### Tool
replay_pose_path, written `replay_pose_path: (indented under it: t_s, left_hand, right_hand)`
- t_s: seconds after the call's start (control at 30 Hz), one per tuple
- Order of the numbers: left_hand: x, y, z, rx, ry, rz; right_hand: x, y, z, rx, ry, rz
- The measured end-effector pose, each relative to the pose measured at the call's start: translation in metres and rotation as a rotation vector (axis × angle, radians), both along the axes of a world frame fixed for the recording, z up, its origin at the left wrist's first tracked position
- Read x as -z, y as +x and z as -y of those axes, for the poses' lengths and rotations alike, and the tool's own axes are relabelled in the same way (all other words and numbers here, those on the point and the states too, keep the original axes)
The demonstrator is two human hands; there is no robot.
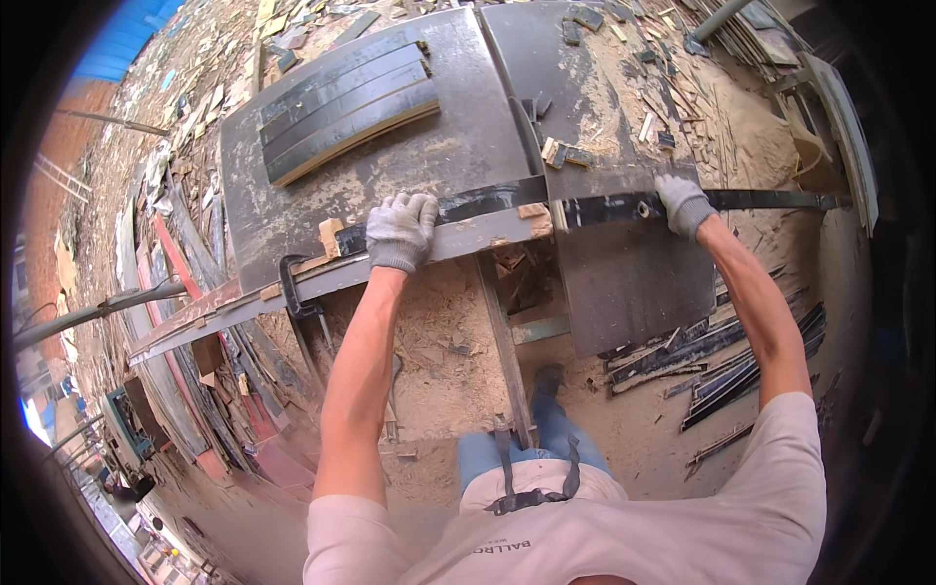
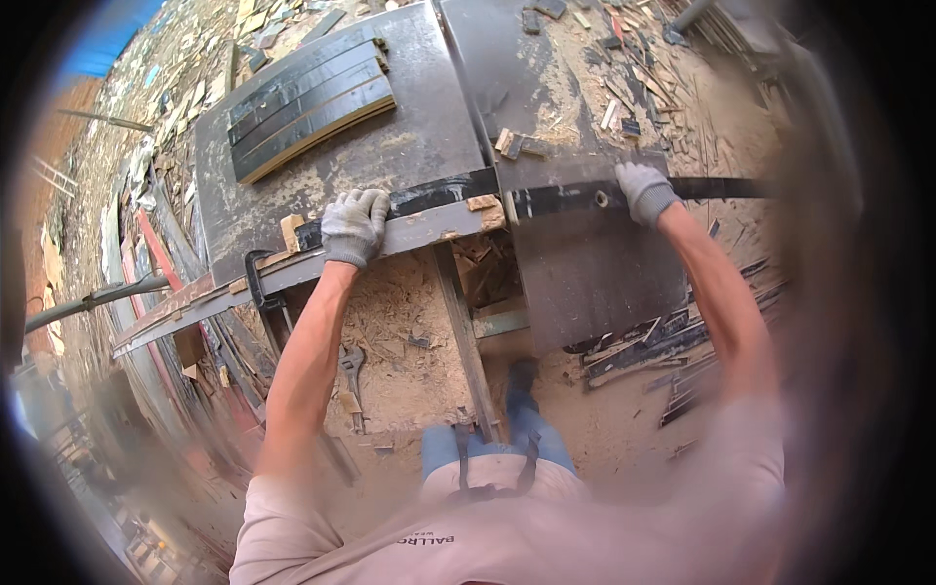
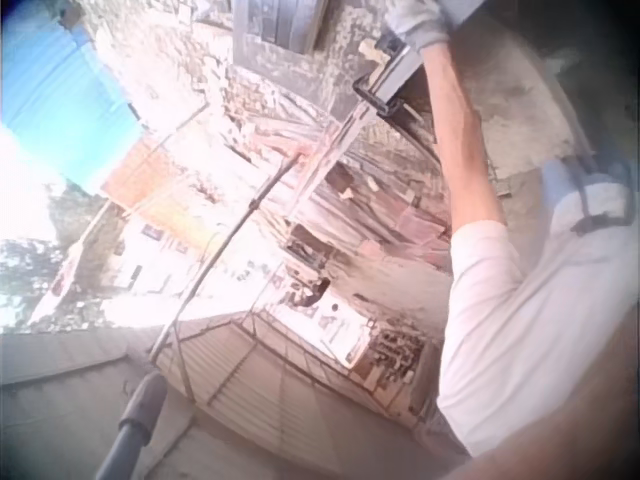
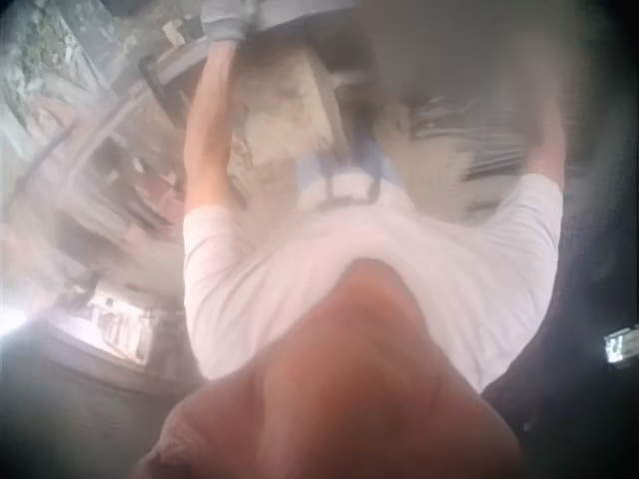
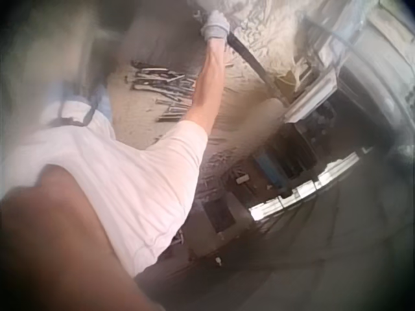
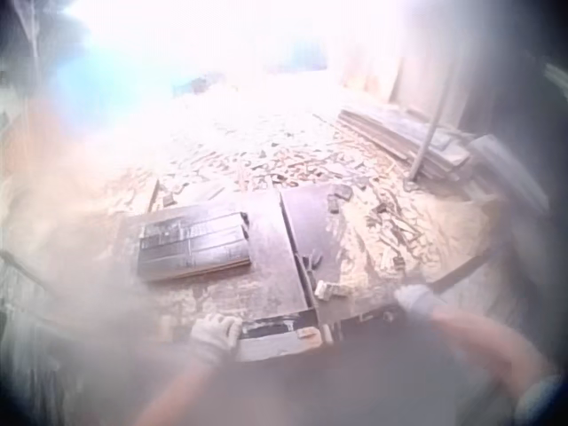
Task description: The person picks up long wooden strips from a pile and uses a table saw to cut them into shorter pieces. The person repeatedly positions each strip, cuts it, and collects the resulting pieces.
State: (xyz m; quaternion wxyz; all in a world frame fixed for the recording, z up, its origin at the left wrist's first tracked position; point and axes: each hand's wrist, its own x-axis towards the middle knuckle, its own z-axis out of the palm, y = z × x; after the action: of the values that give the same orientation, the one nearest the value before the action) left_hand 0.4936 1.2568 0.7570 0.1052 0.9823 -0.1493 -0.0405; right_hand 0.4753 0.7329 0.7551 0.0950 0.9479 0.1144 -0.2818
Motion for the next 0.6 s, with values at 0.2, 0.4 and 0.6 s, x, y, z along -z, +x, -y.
replay_pose_path:
  t_s: [0.2, 0.4, 0.6]
  left_hand:
    - [-0.010, 0.005, 0.001, -0.003, -0.059, -0.067]
    - [-0.025, 0.048, -0.005, 0.156, -0.031, -0.414]
    - [-0.034, 0.105, 0.006, 0.123, -0.010, -0.901]
  right_hand:
    - [-0.045, -0.031, -0.002, -0.106, 0.205, -0.053]
    - [-0.099, 0.045, -0.037, -0.198, 0.451, -0.032]
    - [-0.087, 0.155, -0.052, -0.282, 0.516, -0.061]
